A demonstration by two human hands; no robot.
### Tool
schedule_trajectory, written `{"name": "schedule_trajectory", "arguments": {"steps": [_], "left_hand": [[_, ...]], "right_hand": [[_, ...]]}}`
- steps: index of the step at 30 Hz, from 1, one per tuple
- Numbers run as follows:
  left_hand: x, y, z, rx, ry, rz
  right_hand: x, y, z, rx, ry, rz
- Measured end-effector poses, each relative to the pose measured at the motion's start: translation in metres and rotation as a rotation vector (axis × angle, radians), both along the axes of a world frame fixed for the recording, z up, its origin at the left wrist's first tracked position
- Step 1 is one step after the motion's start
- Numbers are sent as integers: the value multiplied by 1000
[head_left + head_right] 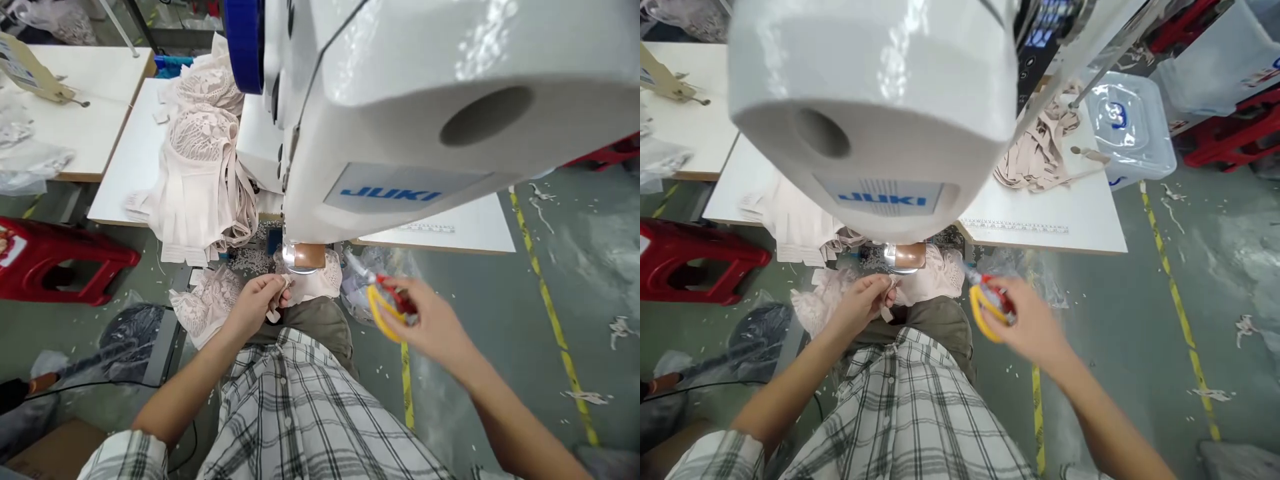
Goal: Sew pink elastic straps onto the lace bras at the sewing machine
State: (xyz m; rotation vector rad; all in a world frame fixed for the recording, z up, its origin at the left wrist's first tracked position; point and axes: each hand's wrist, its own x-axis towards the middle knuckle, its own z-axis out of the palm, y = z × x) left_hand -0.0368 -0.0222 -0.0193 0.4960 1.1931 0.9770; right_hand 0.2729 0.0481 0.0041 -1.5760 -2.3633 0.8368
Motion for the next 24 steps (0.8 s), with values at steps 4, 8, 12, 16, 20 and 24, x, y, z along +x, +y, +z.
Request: {"name": "schedule_trajectory", "arguments": {"steps": [4, 8, 12, 16, 20, 24], "left_hand": [[4, 1, 3, -13, 69, -10], [7, -1, 5, 31, 193, -60], [8, -4, 8, 76, 306, -88], [6, -5, 9, 89, 331, -90], [1, -6, 7, 72, 155, -45], [-2, -6, 5, 13, -33, 16]], "right_hand": [[-33, -51, 3, 66, 81, 233], [-59, -47, -4, 74, 133, 270], [-67, -40, -12, 59, 168, 314], [-61, -43, -15, -22, 174, 310], [-47, -48, -15, -64, 171, 182], [-41, -55, -13, -75, 219, 132]]}}
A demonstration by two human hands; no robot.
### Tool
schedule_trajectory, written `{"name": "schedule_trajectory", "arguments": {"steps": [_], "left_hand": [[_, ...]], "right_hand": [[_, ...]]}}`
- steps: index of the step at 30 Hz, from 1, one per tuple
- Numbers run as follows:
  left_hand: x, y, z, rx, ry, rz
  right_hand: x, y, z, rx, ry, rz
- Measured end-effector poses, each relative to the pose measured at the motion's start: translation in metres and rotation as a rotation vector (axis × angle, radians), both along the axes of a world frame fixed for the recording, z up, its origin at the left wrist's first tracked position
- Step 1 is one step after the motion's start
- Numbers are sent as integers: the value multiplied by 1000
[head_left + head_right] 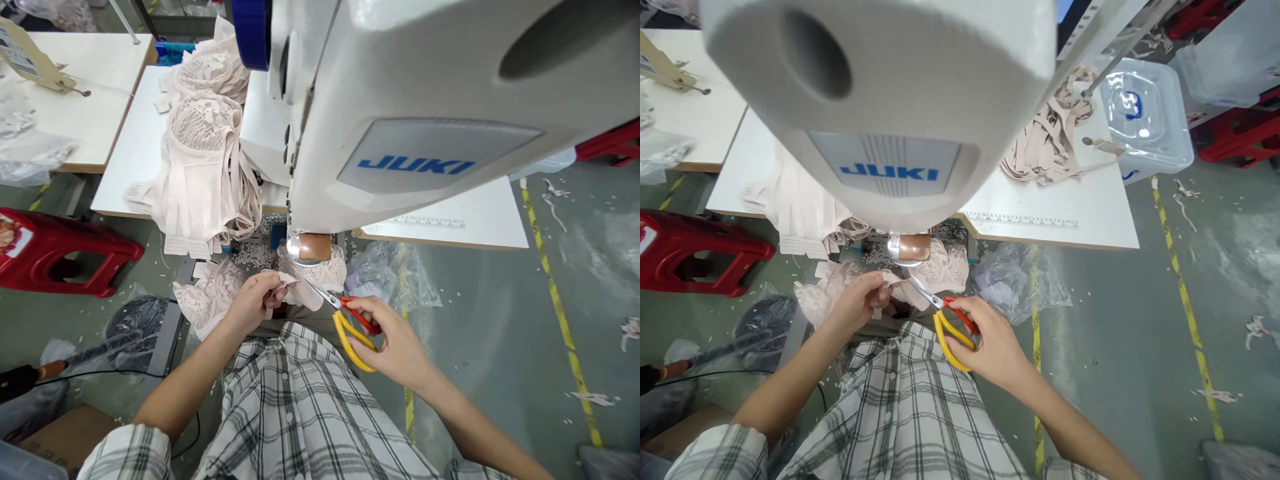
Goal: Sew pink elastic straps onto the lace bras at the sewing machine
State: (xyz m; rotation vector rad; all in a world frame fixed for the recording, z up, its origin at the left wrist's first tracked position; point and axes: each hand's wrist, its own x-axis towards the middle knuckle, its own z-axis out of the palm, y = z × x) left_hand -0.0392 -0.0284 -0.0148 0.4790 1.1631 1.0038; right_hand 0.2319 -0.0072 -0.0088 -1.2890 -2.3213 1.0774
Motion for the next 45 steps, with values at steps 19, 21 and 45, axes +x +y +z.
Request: {"name": "schedule_trajectory", "arguments": {"steps": [19, 21, 45], "left_hand": [[-3, -10, 10, 68, 479, -6], [-4, -11, 10, 75, 489, -4], [1, 9, 37, -67, 64, -470]], "right_hand": [[-50, 12, -10, -162, 58, 51], [-49, 12, -10, -208, 64, 33], [-45, 58, 9, 533, -41, 414]]}}
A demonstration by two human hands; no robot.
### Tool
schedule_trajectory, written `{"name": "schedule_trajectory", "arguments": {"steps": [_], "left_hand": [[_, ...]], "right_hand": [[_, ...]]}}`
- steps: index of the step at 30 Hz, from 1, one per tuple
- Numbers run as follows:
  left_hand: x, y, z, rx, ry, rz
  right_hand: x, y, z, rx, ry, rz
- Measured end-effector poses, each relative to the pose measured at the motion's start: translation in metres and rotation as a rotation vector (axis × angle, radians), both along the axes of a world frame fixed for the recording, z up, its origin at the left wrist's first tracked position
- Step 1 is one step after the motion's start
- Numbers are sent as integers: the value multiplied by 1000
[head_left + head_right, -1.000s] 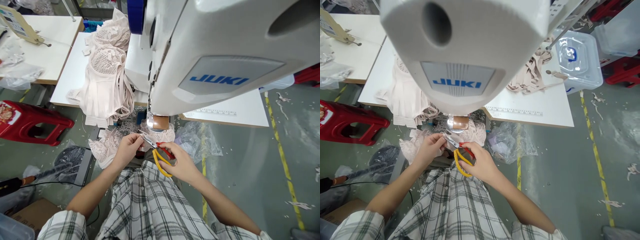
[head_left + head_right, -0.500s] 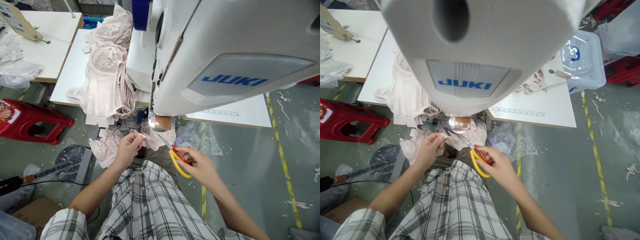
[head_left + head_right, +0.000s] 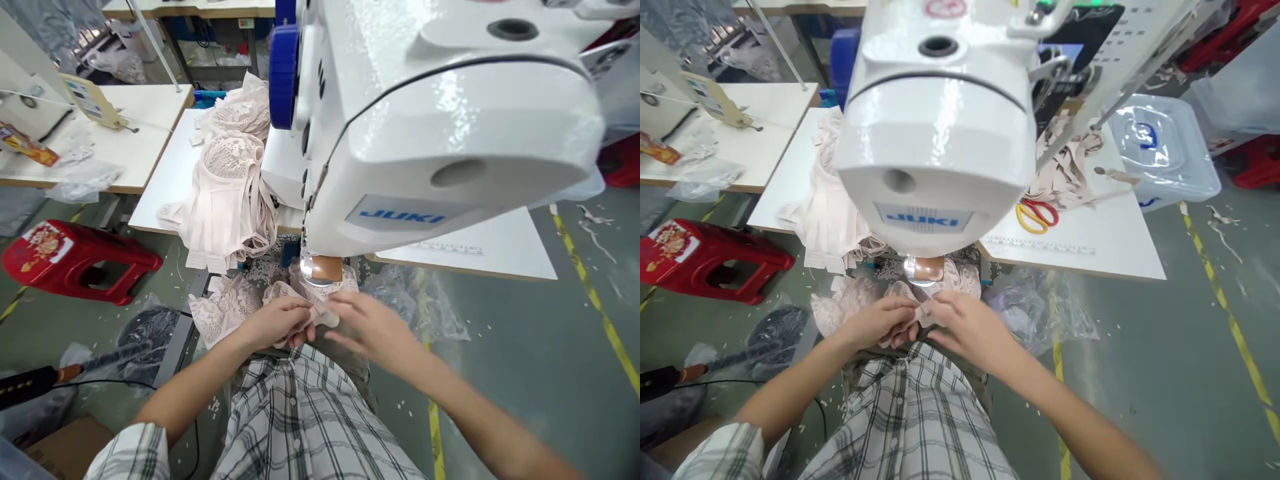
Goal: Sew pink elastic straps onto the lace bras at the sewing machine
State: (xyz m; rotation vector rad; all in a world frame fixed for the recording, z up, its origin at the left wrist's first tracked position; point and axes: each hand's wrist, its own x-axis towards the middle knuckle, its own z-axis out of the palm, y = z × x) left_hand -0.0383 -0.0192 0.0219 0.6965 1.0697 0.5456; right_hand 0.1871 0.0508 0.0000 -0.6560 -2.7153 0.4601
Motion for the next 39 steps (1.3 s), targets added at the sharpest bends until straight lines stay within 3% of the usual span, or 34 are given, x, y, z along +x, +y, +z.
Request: {"name": "schedule_trajectory", "arguments": {"steps": [1, 3, 5, 7, 9, 12, 14, 16, 18, 20, 23, 25, 26, 27, 31, 32, 34, 39], "left_hand": [[0, 1, 2, 9, 42, -87], [-1, -1, -1, 137, 238, -129], [0, -10, -14, 373, 504, 34], [8, -22, -35, 559, 645, 280], [24, -35, -61, 541, 479, 336], [60, -48, -88, 270, -163, 247], [79, -52, -90, 201, -446, 366], [86, -55, -79, 315, -510, 518], [77, -54, -60, 559, -375, 546], [61, -49, -41, 845, -101, 478], [36, -33, -21, 1170, 351, 396], [27, -20, -15, 1204, 618, 299], [24, -15, -14, 1170, 741, 230], [23, -11, -13, 1115, 859, 147], [24, -5, -12, 938, 1189, -123], [25, -4, -12, 930, 1228, -160], [24, -4, -10, 920, 1275, -201], [22, 2, 0, 877, 1302, -209]], "right_hand": [[-7, -9, -7, -52, -11, 105], [-12, -14, -19, -136, -9, 110], [-5, -5, -28, -232, 14, -107], [6, 7, -31, -408, 89, -420], [11, 11, -32, -740, 285, -643], [2, -1, -28, -1382, 679, -709], [-8, -16, -20, -1684, 812, -642], [-14, -27, -6, -1814, 810, -547], [-16, -30, 12, -1808, 756, -459], [-17, -21, 27, -1610, 703, -390], [-23, 4, 34, -970, 596, -385], [-33, 21, 27, -615, 551, -480], [-38, 28, 22, -554, 558, -529], [-43, 34, 16, -580, 590, -561], [-54, 47, -2, -1087, 764, -520], [-54, 50, -3, -1155, 785, -512], [-54, 56, -4, -1101, 783, -509], [-55, 79, 2, -650, 640, -474]]}}
